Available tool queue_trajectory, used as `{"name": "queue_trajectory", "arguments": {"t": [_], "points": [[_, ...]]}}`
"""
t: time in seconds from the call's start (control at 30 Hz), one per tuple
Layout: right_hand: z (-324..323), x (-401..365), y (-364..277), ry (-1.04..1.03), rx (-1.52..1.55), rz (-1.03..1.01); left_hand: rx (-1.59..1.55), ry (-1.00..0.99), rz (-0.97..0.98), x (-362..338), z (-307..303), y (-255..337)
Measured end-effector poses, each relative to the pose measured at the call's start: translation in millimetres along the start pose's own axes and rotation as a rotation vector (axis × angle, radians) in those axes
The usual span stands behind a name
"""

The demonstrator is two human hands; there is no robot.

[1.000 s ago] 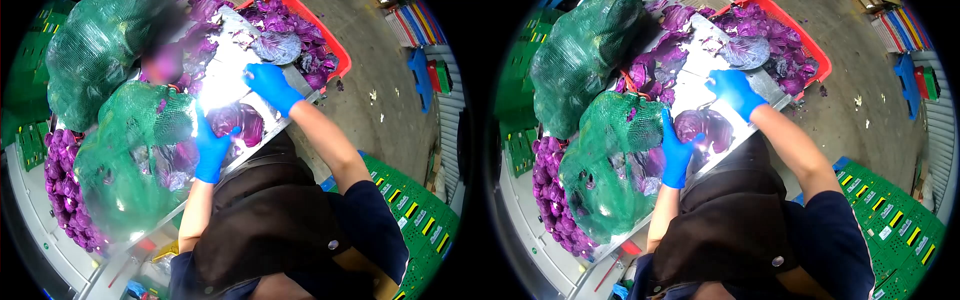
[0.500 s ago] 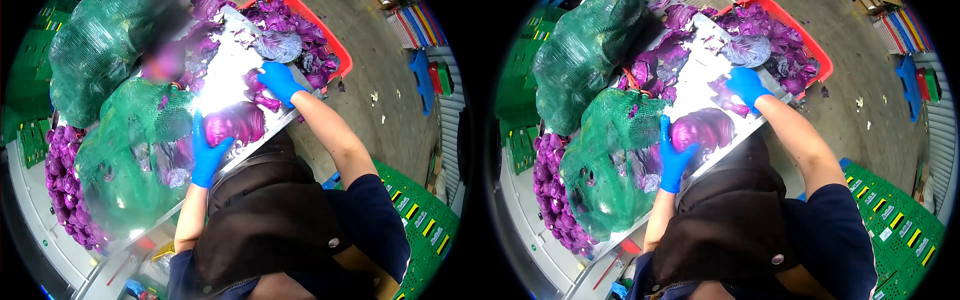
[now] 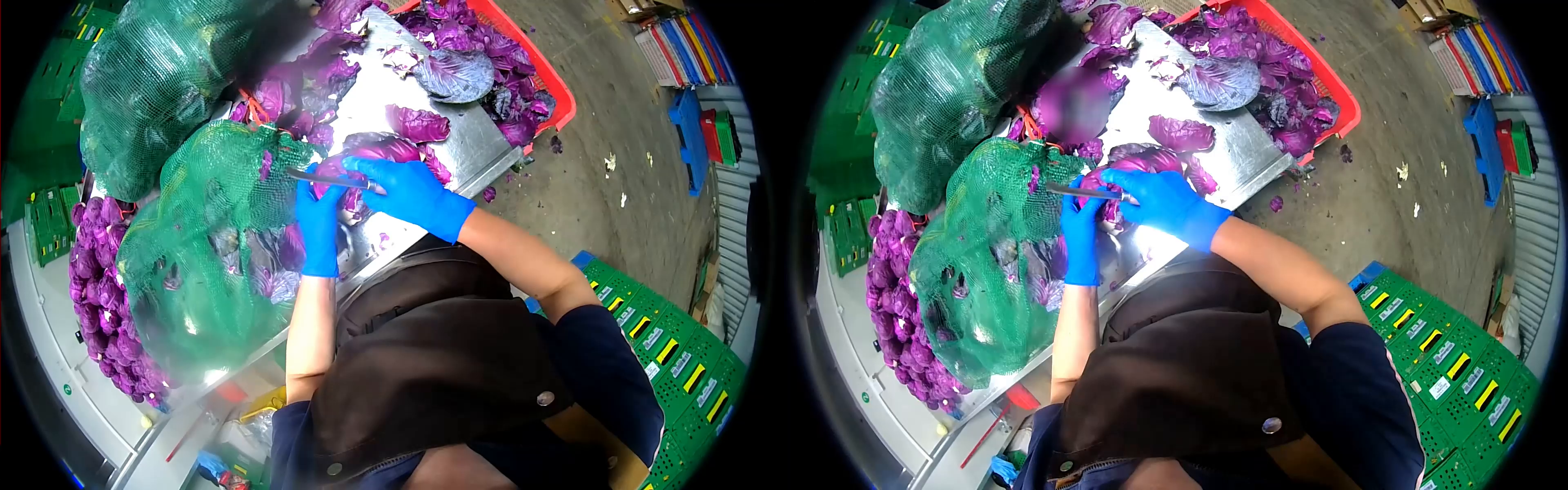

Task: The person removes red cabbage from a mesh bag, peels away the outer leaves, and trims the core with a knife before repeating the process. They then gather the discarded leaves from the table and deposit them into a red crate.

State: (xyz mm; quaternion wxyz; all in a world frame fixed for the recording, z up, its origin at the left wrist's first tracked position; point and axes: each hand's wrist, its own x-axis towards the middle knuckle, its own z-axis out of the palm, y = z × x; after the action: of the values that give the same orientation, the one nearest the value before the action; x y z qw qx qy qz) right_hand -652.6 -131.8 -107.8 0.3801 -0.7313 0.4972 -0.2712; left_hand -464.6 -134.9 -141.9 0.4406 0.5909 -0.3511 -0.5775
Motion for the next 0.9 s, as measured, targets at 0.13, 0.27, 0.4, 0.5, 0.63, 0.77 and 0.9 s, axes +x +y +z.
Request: {"name": "queue_trajectory", "arguments": {"t": [0.13,0.27,0.4,0.5,0.63,0.77,0.9], "points": [[5.7,1.9,-15.4,-0.017,0.026,0.154,-0.103,-0.021,-0.085,-3.1,8.3,8.0],[15.4,2.7,-9.1,0.06,-0.111,0.206,0.048,0.022,0.035,3.0,9.2,-1.2],[11.0,9.8,26.8,0.065,0.197,0.048,0.013,0.036,0.057,-2.8,5.9,-4.5],[-40.6,19.9,14.9,-0.173,0.684,0.427,-0.136,-0.031,0.068,-2.9,-2.9,-12.0],[-65.4,25.5,22.9,-0.183,0.999,0.418,-0.454,-0.057,0.058,-4.6,-0.4,-11.9],[-85.4,25.0,46.3,-0.058,1.258,0.283,-0.9,-0.005,-0.121,-6.9,0.4,-2.0],[-99.8,44.7,56.6,0.288,0.464,0.307,-1.019,-0.072,-0.143,-13.1,6.1,19.3]]}}
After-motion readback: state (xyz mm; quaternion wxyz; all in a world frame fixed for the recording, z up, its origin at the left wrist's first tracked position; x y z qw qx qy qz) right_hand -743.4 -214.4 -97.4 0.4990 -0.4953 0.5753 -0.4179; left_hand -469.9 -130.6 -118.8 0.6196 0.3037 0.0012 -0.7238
